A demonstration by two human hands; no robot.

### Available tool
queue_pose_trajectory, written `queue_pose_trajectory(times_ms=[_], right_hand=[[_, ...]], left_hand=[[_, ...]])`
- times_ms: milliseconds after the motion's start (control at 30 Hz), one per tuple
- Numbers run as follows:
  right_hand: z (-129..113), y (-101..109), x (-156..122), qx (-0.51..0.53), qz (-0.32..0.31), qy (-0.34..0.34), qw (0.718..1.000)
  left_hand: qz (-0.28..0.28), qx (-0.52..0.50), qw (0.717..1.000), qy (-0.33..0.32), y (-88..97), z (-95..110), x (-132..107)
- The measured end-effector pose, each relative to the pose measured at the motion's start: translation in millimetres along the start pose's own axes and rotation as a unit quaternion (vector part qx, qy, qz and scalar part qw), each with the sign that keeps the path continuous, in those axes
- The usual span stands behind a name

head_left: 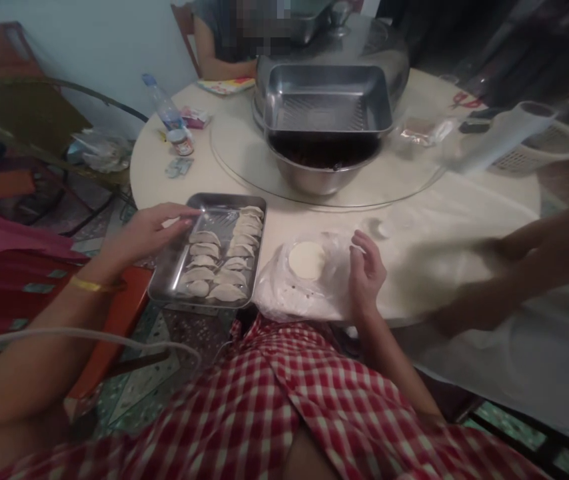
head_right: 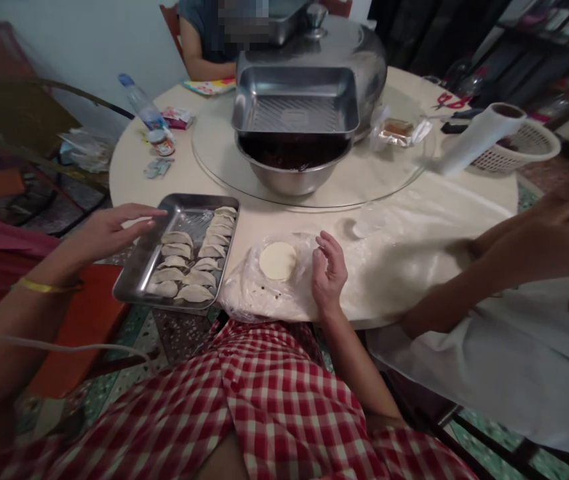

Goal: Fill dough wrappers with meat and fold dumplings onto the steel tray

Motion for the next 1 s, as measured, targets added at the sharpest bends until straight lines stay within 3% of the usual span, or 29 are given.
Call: queue_pose_trajectory(times_ms=[100,200,233,300,367,400,467,567,1000], right_hand=[[-3.8,-3.8,2.4,-0.031,-0.004,0.024,0.999],[-7.4,-11.1,2.8,-0.052,-0.026,0.043,0.997],[-9.1,-14.0,2.1,-0.061,-0.038,0.052,0.996],[-13.1,-20.6,-0.6,-0.087,-0.072,0.068,0.991],[-17.1,-25.9,-4.3,-0.116,-0.109,0.082,0.984],[-18.9,-27.0,-6.1,-0.128,-0.124,0.085,0.98],[-21.3,-25.0,-8.2,-0.142,-0.139,0.088,0.976],[-20.5,-19.0,-8.9,-0.153,-0.147,0.082,0.974],[-5.1,-25.2,-16.7,-0.195,-0.157,0.119,0.961]], left_hand=[[0.104,-0.012,0.995,-0.001,15.3,34.6,-20.9],[0.149,-0.031,0.984,-0.088,-1.8,97.4,-26.1],[0.145,-0.03,0.98,-0.132,-14.3,122.2,-24.4],[0.084,-0.003,0.98,-0.183,-50.7,163.8,-14.8],[0.038,0.013,0.979,-0.201,-82.8,192.7,-3.3],[-0.013,0.055,0.98,-0.19,-103.0,199.8,3.3],[-0.034,0.08,0.979,-0.185,-122.2,210.4,11.8],[-0.043,0.11,0.974,-0.191,-136.4,215.8,16.5],[-0.075,0.168,0.966,-0.181,-152.9,202.3,25.1]])
Point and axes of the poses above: each hand's wrist, its own x-axis towards the middle knuckle, its own y-axis out of the back of the hand, z = x × y, the point moved 9 cm from there along x, towards the middle knuckle, and after that the axes turned 2 degrees about x, right-handed, at the moved point
